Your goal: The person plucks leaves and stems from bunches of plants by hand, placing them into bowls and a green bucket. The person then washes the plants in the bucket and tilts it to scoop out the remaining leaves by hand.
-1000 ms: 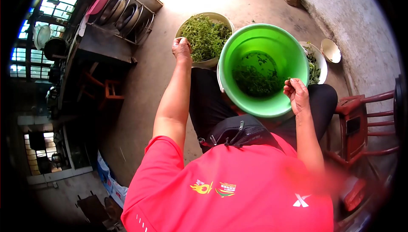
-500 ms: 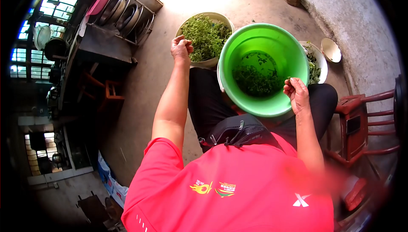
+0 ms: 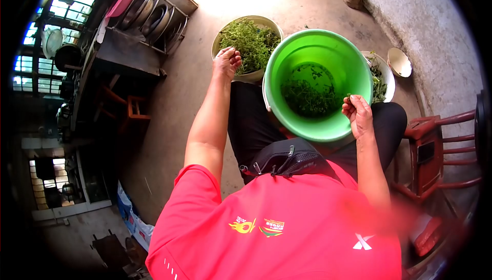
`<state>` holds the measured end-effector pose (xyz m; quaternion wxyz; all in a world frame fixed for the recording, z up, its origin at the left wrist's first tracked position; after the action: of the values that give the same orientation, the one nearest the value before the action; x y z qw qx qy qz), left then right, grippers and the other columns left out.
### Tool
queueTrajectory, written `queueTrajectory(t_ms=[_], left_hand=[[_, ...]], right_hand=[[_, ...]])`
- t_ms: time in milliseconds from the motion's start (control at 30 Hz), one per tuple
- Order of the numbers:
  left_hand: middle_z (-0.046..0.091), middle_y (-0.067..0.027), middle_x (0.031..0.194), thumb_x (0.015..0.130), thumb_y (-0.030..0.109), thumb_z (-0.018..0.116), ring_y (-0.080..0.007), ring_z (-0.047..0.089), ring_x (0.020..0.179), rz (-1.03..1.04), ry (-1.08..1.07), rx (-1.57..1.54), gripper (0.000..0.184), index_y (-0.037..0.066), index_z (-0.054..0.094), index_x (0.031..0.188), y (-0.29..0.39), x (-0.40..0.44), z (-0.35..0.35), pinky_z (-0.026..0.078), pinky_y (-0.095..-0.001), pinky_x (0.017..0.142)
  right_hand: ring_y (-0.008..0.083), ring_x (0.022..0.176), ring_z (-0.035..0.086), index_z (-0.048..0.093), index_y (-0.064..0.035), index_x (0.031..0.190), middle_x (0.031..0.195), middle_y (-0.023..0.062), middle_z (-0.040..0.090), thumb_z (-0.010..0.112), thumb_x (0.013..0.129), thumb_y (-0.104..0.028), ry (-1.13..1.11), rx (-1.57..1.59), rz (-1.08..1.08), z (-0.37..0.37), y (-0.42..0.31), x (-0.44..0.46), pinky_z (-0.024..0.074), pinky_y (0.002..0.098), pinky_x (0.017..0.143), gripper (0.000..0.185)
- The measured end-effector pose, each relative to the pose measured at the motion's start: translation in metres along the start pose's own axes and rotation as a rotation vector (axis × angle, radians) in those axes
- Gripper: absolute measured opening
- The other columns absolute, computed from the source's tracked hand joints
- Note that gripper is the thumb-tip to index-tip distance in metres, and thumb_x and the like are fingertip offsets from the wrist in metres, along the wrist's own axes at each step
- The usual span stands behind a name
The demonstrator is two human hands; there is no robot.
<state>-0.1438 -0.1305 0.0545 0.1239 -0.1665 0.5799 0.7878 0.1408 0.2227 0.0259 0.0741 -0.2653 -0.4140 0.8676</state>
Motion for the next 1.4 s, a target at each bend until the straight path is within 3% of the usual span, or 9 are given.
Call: queueTrajectory(t_ms=[533,600,733,900,1000,1067,1133,1267,1400], left_hand=[[0.059,-0.0057,0.065,0.084,0.009,0.055,-0.0129,0.053,0.047,-0.098,0.185,-0.107,0.005,0.008,0.054,0.089,-0.008,-0.013,0.004,0.045,-0.0257,0.04],[0.062,-0.0068,0.07,0.086,0.01,0.06,-0.0131,0.057,0.052,0.17,0.073,0.135,0.009,0.006,0.054,0.091,0.002,-0.049,0.033,0.049,-0.0258,0.046],[0.065,-0.0111,0.082,0.086,0.011,0.062,-0.0132,0.061,0.061,0.264,-0.499,0.323,0.012,0.003,0.054,0.091,-0.02,-0.12,0.11,0.051,-0.0245,0.054],[0.064,-0.0043,0.088,0.077,0.013,0.069,-0.023,0.058,0.082,1.002,-0.864,0.952,0.006,0.011,0.064,0.08,-0.048,-0.209,0.179,0.046,-0.0364,0.075],[0.061,-0.005,0.106,0.075,0.02,0.071,-0.027,0.056,0.093,1.116,-0.943,1.161,0.013,0.015,0.067,0.085,-0.058,-0.22,0.18,0.042,-0.0403,0.085],[0.059,-0.0085,0.111,0.076,0.02,0.071,-0.028,0.056,0.099,1.021,-1.06,0.907,0.016,0.015,0.068,0.091,-0.058,-0.215,0.173,0.043,-0.0404,0.087],[0.06,-0.012,0.11,0.077,0.01,0.069,-0.0277,0.057,0.102,0.997,-0.927,0.796,0.018,0.008,0.066,0.094,-0.026,-0.209,0.157,0.045,-0.0369,0.087],[0.057,0.0021,0.08,0.088,0.008,0.06,-0.0053,0.051,0.07,0.866,-0.09,0.337,0.01,0.005,0.059,0.098,0.026,-0.132,0.065,0.044,-0.0191,0.064],[0.059,-0.0005,0.081,0.084,0.01,0.062,-0.0089,0.055,0.072,0.724,0.261,0.491,0.012,0.007,0.062,0.095,0.032,-0.03,-0.019,0.046,-0.0224,0.065]], right_hand=[[0.0097,0.068,0.06,0.058,-0.0082,0.092,0.084,0.003,0.063,0.057,0.09,-0.019,-0.004,-0.031,-0.005,0.001,0.001,0.0,0.05,0.0245,0.064,0.011],[0.0107,0.07,0.061,0.057,-0.0081,0.091,0.085,0.0042,0.064,0.057,0.09,-0.019,-0.03,-0.049,0.009,0.004,-0.001,0.0,0.0508,0.0253,0.065,0.011],[0.0161,0.077,0.064,0.056,-0.0078,0.09,0.09,0.0088,0.065,0.055,0.091,-0.018,-0.172,0.057,0.134,0.03,0.001,-0.01,0.0536,0.03,0.071,0.01],[0.0228,0.091,0.062,0.053,-0.0077,0.097,0.096,0.009,0.062,0.042,0.096,-0.02,-0.328,0.368,0.334,0.079,0.017,-0.018,0.0522,0.0378,0.08,0.016],[0.0215,0.086,0.062,0.054,-0.0076,0.103,0.096,0.0072,0.063,0.041,0.097,-0.022,-0.349,0.472,0.38,0.088,0.024,-0.017,0.0524,0.0346,0.075,0.021],[0.0155,0.071,0.057,0.053,-0.0093,0.096,0.083,0.0032,0.058,0.044,0.096,-0.021,-0.217,0.4,0.367,0.079,0.027,-0.015,0.0483,0.029,0.062,0.015],[0.01,0.058,0.045,0.049,-0.0124,0.086,0.071,-0.0002,0.049,0.049,0.094,-0.019,-0.256,0.393,0.362,0.064,0.032,-0.01,0.0383,0.0242,0.051,0.011],[0.0063,0.05,0.036,0.045,-0.0143,0.08,0.066,-0.0027,0.041,0.051,0.093,-0.018,-0.185,0.34,0.357,0.041,0.032,-0.008,0.03,0.0206,0.042,0.015],[0.0062,0.049,0.036,0.046,-0.0145,0.08,0.066,-0.0026,0.041,0.052,0.093,-0.018,-0.122,0.292,0.328,0.031,0.034,-0.008,0.0296,0.0205,0.041,0.014]])
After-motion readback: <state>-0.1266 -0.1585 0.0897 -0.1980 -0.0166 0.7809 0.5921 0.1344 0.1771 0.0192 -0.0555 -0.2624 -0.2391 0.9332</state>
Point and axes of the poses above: each hand's wrist, its own x-axis towards the middle knuckle, its own z-axis out of the palm, y = z × x, the point moved 6 cm from there along x, towards the middle knuckle
